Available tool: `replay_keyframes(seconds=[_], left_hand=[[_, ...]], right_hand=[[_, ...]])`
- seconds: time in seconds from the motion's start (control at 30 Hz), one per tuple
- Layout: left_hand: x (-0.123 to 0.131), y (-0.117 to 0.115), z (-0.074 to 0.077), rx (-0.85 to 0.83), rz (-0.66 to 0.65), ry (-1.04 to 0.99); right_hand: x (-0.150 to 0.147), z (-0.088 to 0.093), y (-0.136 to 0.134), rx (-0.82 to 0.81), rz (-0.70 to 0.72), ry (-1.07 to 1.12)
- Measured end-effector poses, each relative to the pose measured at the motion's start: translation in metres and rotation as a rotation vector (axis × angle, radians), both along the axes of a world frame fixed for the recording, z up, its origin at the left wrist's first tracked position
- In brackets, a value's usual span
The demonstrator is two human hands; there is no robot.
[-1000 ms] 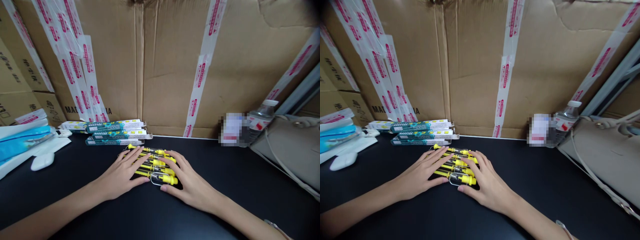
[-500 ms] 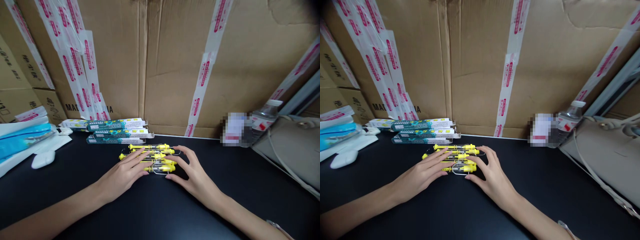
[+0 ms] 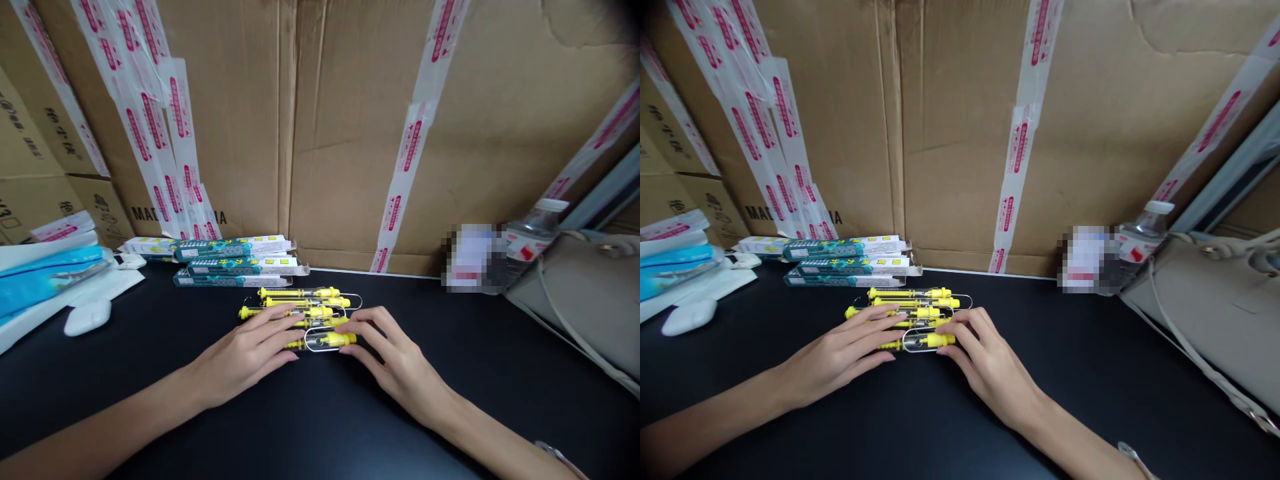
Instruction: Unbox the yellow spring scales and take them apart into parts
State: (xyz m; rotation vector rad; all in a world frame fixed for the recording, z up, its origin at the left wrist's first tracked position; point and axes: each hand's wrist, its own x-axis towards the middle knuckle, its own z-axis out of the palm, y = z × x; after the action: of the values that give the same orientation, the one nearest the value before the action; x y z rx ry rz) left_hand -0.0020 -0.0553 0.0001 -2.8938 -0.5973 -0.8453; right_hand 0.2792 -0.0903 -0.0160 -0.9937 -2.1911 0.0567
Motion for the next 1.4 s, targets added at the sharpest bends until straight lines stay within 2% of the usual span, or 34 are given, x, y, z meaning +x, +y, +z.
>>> replay_keyframes(seconds=[0.17, 0.33, 0.43, 0.53, 0.67, 0.8, 1.13, 1.3, 1.4], left_hand=[[0.003, -0.004, 0.003, 0.190, -0.048, 0.023], [0.005, -0.005, 0.004, 0.176, 0.016, 0.040], [0.006, -0.004, 0.004, 0.173, 0.027, 0.032], [0.007, -0.006, 0.005, 0.196, 0.027, 0.006], [0.006, -0.010, 0.005, 0.204, 0.027, 0.016], [0.005, -0.015, 0.005, 0.238, 0.090, 0.069], [0.007, -0.016, 0.003, 0.248, 0.170, 0.036], [0.004, -0.015, 0.003, 0.238, 0.165, -0.002], [0.004, -0.015, 0.006, 0.254, 0.135, -0.041]], right_hand=[[-0.001, -0.002, -0.006, -0.214, -0.027, 0.169], [-0.005, -0.003, -0.012, -0.582, -0.104, 0.450], [-0.007, -0.003, -0.008, -0.818, -0.061, 0.616], [-0.007, -0.002, -0.003, -0.920, 0.007, 0.668], [-0.006, 0.002, -0.004, -0.955, 0.044, 0.626], [-0.006, 0.004, -0.009, -0.957, 0.079, 0.587], [-0.004, 0.008, -0.013, -0.889, 0.214, 0.452], [-0.005, 0.007, -0.017, -0.799, 0.158, 0.388], [-0.008, 0.005, -0.019, -0.779, 0.045, 0.391]])
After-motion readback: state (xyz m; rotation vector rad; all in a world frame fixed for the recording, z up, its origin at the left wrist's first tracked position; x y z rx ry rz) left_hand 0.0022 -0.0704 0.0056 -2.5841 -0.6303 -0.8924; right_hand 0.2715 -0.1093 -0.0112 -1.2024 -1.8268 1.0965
